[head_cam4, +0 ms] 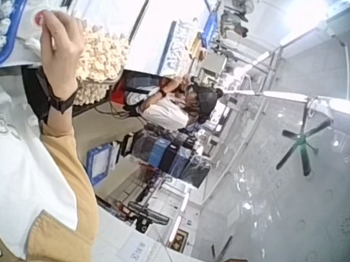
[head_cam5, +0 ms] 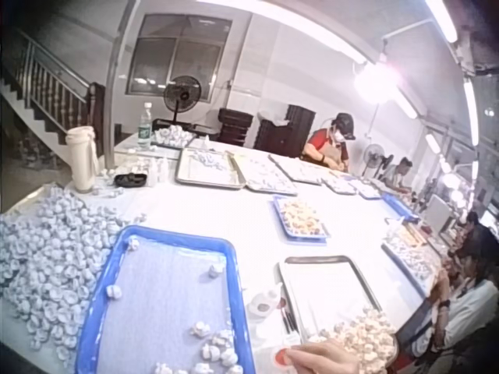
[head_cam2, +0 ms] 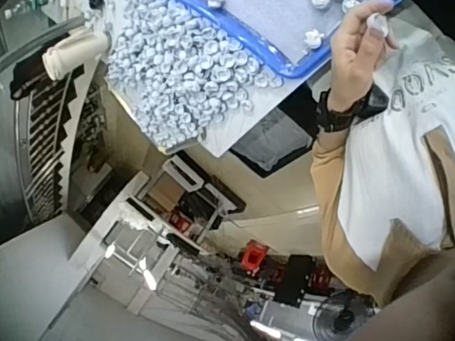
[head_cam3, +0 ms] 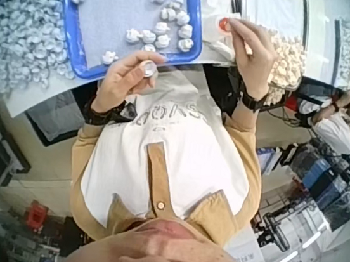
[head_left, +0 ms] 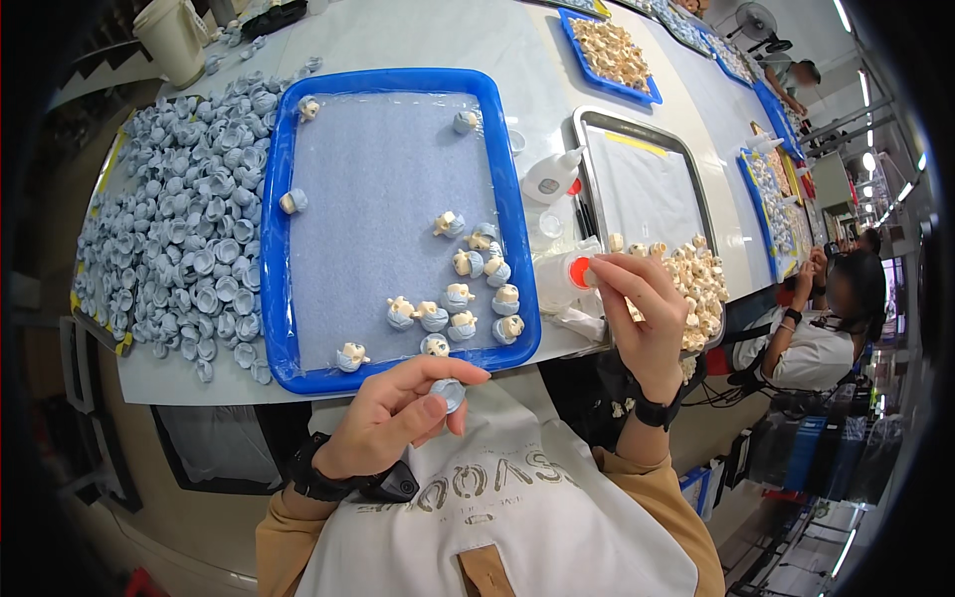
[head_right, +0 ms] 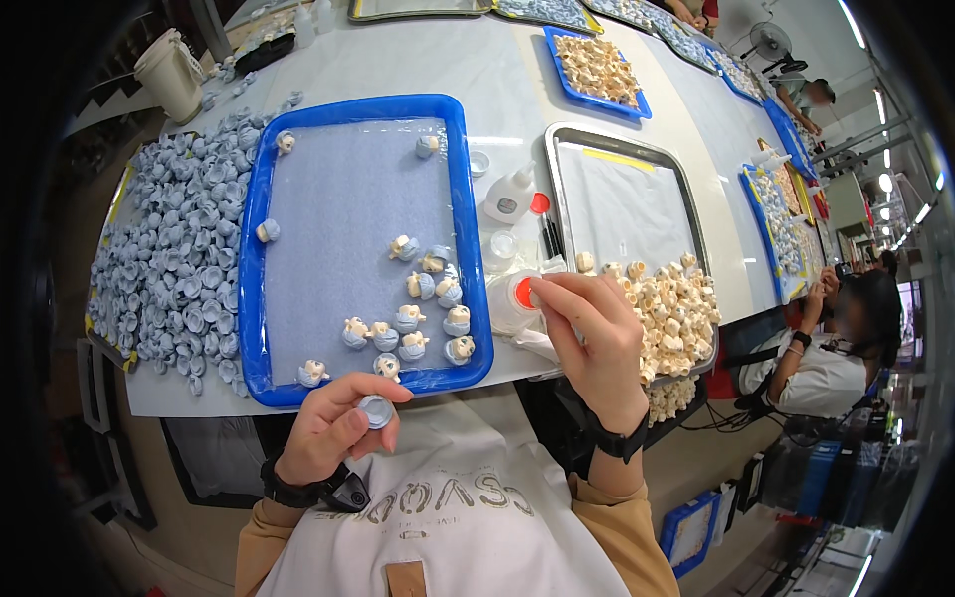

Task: The person repeatedly picks up small blue plastic shells and beige cone-shaped pieces from trays on a table. They insert the beige cones into the blue shells and place the assembled units onto a blue tray. The process is repetitive and performed by hand without tools.

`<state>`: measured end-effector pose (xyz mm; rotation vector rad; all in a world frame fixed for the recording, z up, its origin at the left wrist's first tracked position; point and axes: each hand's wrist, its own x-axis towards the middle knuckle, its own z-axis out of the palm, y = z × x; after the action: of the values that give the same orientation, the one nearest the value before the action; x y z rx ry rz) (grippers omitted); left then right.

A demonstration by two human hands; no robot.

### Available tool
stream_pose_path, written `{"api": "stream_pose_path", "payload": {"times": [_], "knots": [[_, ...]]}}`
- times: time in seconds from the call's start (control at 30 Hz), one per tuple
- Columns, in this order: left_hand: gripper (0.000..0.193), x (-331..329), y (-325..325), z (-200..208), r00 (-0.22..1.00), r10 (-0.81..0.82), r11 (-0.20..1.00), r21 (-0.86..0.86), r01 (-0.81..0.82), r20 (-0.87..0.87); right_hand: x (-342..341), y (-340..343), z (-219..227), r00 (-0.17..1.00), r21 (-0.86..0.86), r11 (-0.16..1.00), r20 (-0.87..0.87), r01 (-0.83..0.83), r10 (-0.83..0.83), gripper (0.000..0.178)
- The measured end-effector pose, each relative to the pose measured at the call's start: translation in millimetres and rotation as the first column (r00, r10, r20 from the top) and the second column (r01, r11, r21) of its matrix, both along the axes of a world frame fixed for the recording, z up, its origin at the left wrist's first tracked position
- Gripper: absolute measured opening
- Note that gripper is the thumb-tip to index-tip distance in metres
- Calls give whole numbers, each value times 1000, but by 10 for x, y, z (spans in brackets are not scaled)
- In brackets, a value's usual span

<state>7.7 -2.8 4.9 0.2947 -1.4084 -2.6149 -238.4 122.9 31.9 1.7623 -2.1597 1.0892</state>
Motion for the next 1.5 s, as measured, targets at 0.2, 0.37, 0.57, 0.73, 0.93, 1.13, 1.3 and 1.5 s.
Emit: {"api": "stream_pose_path", "payload": {"times": [0.2, 0.37, 0.57, 0.73, 0.93, 1.13, 1.3, 1.5], "knots": [[39, -1, -8, 19, 1000, -7, 1000, 2, 7, 20, 16, -4, 2, 1000, -25, 1000, 23, 10, -10, 23], [40, -9, -4, 16, 1000, -23, 999, 38, 24, -11, 24, -29, 19, 1000, -23, 1000, -10, 5, -5, 25], [44, -5, -16, 39, 999, -41, 998, 51, 40, 14, 17, -15, 6, 999, 15, 1000, -32, -3, 4, 24], [44, 8, -7, 15, 999, 10, 1000, -20, -9, 33, 43, -3, 8, 1000, 7, 1000, -18, 13, -13, 23], [43, -52, 65, 26, 984, 176, 983, 57, -174, -40, 58, 24, -5, 1000, -3, 1000, 13, 15, -15, 24], [41, 24, -14, -69, 991, 129, 985, 117, -126, -23, 24, -34, 74, 997, 85, 996, -79, -20, 27, 26], [37, -29, 45, 14, 981, 189, 981, 38, -190, 37, 41, 1, 41, 998, 66, 998, -55, 15, -12, 26], [37, 17, -12, -1, 994, 102, 991, 77, -105, 38, 101, 61, -31, 997, -12, 997, 12, 76, -76, 26]]}}
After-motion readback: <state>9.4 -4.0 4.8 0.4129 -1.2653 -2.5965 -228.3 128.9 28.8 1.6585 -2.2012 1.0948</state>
